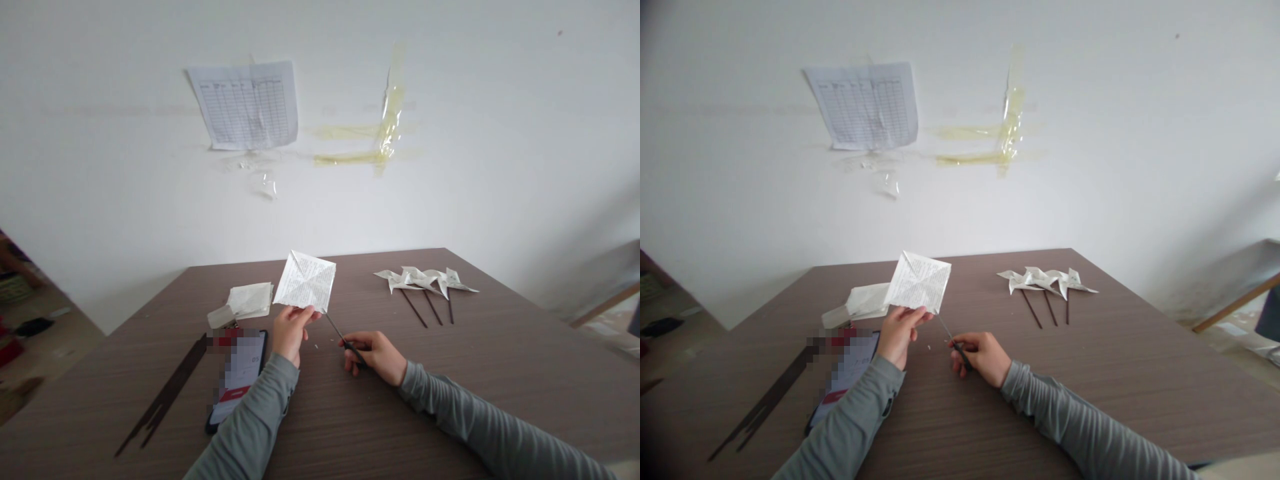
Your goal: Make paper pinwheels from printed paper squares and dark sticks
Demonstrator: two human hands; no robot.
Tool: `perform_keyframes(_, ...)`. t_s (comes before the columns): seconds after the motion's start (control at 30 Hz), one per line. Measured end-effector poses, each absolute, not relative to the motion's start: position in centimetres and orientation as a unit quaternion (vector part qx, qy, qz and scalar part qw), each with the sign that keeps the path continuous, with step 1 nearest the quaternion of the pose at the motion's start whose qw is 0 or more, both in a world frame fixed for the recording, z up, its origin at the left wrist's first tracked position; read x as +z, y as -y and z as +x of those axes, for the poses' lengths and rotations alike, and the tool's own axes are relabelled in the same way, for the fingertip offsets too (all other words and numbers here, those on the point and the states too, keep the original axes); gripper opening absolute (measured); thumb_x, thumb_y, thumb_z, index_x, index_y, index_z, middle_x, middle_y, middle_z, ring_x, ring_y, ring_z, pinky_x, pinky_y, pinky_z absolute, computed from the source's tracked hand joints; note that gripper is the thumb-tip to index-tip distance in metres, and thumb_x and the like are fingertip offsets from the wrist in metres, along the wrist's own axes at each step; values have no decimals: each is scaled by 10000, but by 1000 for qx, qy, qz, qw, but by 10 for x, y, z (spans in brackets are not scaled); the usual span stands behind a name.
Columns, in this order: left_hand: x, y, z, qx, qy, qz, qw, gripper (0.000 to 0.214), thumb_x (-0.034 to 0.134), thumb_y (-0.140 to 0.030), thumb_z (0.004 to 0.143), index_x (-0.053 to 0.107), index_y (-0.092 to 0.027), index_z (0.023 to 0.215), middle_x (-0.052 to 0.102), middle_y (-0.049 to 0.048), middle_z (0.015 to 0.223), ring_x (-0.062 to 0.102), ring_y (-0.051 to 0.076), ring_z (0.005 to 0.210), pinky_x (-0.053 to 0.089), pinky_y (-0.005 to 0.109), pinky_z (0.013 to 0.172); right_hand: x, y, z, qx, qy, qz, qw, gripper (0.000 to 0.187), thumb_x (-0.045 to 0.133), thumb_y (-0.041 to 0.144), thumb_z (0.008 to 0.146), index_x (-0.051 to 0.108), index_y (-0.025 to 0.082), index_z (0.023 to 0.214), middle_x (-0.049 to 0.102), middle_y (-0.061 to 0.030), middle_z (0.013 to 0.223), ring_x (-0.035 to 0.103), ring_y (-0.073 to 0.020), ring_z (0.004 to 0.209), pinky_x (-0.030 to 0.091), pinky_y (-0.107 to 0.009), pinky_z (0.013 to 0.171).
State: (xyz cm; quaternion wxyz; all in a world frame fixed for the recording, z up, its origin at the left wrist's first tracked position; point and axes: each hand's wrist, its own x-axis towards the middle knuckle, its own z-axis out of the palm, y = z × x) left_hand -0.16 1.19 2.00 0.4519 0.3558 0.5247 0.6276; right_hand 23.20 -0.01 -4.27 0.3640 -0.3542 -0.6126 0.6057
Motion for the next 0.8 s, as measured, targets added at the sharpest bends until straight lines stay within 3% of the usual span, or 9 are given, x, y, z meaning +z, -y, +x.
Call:
perform_keyframes(0.2, 22, -12, -2, 624, -525, 359, 454, 343, 1078, -295, 729, 781, -215, 882, 957, 102, 934, 979, 297, 832, 322, 183, 436, -46, -2, 233, 611, 617, -355, 347, 765, 1108, 868, 819, 912, 210, 1157, 899, -53, 845, 756, -217, 656, 640, -411, 778)
perform_keyframes(0.4, 22, -12, -1, 622, -521, 358, 462, 287, 1042, -256, 735, 779, -220, 842, 945, 74, 877, 953, 267, 782, 321, 178, 422, -44, -1, 234, 603, 625, -357, 344, 775, 1086, 885, 844, 919, 223, 1211, 907, -57, 873, 757, -230, 682, 642, -434, 806)
perform_keyframes(0.8, 19, -13, -1, 620, -517, 365, 464, 376, 1110, -325, 689, 778, -217, 831, 935, 69, 854, 944, 263, 752, 312, 175, 408, -47, -4, 233, 607, 619, -356, 349, 787, 1083, 872, 848, 917, 201, 1224, 900, -60, 870, 756, -221, 680, 628, -415, 789)
